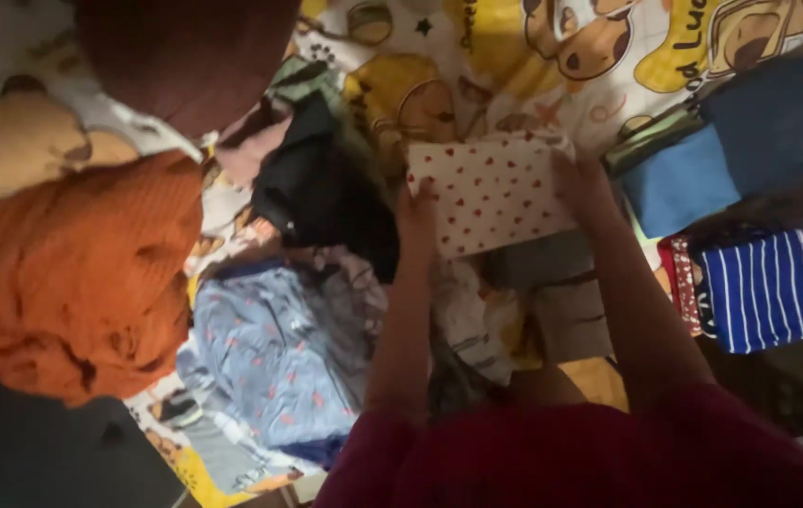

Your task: Folding various items of clothing on a small table.

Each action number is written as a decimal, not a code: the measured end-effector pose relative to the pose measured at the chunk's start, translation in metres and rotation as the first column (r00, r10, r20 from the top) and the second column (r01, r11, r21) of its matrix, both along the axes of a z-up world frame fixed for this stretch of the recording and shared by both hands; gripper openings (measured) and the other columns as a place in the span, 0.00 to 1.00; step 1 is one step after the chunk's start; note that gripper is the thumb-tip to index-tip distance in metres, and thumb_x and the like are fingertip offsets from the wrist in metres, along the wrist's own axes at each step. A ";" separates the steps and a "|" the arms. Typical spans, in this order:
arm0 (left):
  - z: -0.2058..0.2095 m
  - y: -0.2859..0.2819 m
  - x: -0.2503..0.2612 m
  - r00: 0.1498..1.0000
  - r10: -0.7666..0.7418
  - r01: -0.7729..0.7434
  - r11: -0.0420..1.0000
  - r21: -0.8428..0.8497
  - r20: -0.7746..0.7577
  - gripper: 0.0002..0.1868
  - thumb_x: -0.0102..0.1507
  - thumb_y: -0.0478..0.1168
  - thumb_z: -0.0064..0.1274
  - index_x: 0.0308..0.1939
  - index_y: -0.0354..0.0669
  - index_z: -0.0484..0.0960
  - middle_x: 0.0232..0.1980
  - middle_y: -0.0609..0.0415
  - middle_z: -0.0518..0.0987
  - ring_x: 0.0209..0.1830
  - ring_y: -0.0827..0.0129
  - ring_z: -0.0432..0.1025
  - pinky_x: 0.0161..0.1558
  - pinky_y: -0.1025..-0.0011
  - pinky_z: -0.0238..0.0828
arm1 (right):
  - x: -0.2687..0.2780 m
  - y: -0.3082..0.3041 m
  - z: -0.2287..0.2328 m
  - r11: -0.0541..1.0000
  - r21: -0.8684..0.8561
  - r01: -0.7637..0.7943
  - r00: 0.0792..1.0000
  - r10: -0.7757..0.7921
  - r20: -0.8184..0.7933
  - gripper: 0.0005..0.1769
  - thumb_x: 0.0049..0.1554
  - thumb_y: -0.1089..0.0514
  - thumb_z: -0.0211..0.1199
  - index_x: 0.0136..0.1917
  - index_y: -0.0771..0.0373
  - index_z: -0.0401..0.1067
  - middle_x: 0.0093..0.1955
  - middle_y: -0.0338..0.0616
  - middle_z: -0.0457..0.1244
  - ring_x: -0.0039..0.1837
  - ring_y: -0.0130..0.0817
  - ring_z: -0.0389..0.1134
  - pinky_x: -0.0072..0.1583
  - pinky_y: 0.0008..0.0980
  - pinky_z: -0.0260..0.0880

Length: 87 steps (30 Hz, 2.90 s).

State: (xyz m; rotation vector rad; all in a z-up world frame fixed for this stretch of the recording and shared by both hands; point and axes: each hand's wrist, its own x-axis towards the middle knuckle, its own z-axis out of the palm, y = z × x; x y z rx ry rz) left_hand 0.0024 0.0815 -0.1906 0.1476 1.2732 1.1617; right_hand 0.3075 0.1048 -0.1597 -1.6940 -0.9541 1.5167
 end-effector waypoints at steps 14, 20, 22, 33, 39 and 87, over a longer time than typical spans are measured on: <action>-0.037 0.097 0.042 0.727 -0.401 0.252 0.911 -0.327 -0.557 0.38 0.70 0.45 0.51 0.81 0.41 0.54 0.77 0.41 0.59 0.71 0.48 0.60 0.64 0.56 0.63 | -0.001 0.090 -0.096 0.973 -0.229 0.032 0.981 0.013 0.194 0.31 0.66 0.44 0.57 0.75 0.62 0.62 0.53 0.45 0.67 0.49 0.35 0.69 0.47 0.35 0.70; -0.037 0.087 0.052 0.564 -0.542 0.306 0.838 -0.452 -0.623 0.37 0.69 0.43 0.50 0.78 0.36 0.54 0.77 0.39 0.63 0.73 0.48 0.62 0.69 0.57 0.61 | 0.007 0.042 -0.171 0.953 -0.275 -0.128 0.750 0.275 0.601 0.25 0.70 0.39 0.57 0.62 0.64 0.72 0.55 0.61 0.68 0.56 0.59 0.68 0.56 0.55 0.67; -0.034 0.081 0.056 0.537 -0.556 0.324 0.830 -0.454 -0.635 0.36 0.69 0.43 0.49 0.77 0.35 0.55 0.76 0.39 0.65 0.73 0.48 0.63 0.70 0.57 0.61 | 0.013 0.028 -0.190 0.935 -0.339 -0.100 0.714 0.305 0.630 0.26 0.69 0.37 0.57 0.59 0.63 0.73 0.53 0.63 0.67 0.56 0.63 0.67 0.56 0.57 0.66; -0.003 0.048 0.056 0.319 -0.488 0.465 0.827 -0.314 -0.812 0.37 0.67 0.36 0.50 0.78 0.36 0.54 0.77 0.36 0.59 0.73 0.45 0.61 0.69 0.56 0.62 | -0.015 0.028 -0.042 0.958 -0.021 -0.286 0.574 0.189 0.797 0.26 0.63 0.53 0.63 0.70 0.68 0.68 0.66 0.62 0.61 0.69 0.63 0.58 0.69 0.61 0.58; 0.064 0.021 0.057 0.527 -0.287 0.411 0.910 -0.055 -0.800 0.37 0.69 0.35 0.48 0.80 0.37 0.53 0.71 0.35 0.56 0.66 0.46 0.57 0.60 0.58 0.65 | -0.037 -0.005 -0.001 0.923 0.267 -0.276 0.738 0.025 0.675 0.33 0.65 0.59 0.60 0.79 0.71 0.57 0.78 0.65 0.55 0.80 0.62 0.51 0.78 0.58 0.45; 0.264 -0.414 -0.130 0.591 0.455 -0.279 0.890 0.360 -0.667 0.12 0.73 0.32 0.42 0.60 0.40 0.72 0.56 0.56 0.74 0.49 0.74 0.67 0.54 0.76 0.66 | -0.312 -0.287 0.199 0.527 0.573 -0.628 0.766 0.287 0.575 0.09 0.58 0.57 0.73 0.44 0.57 0.72 0.44 0.45 0.65 0.51 0.50 0.67 0.50 0.48 0.68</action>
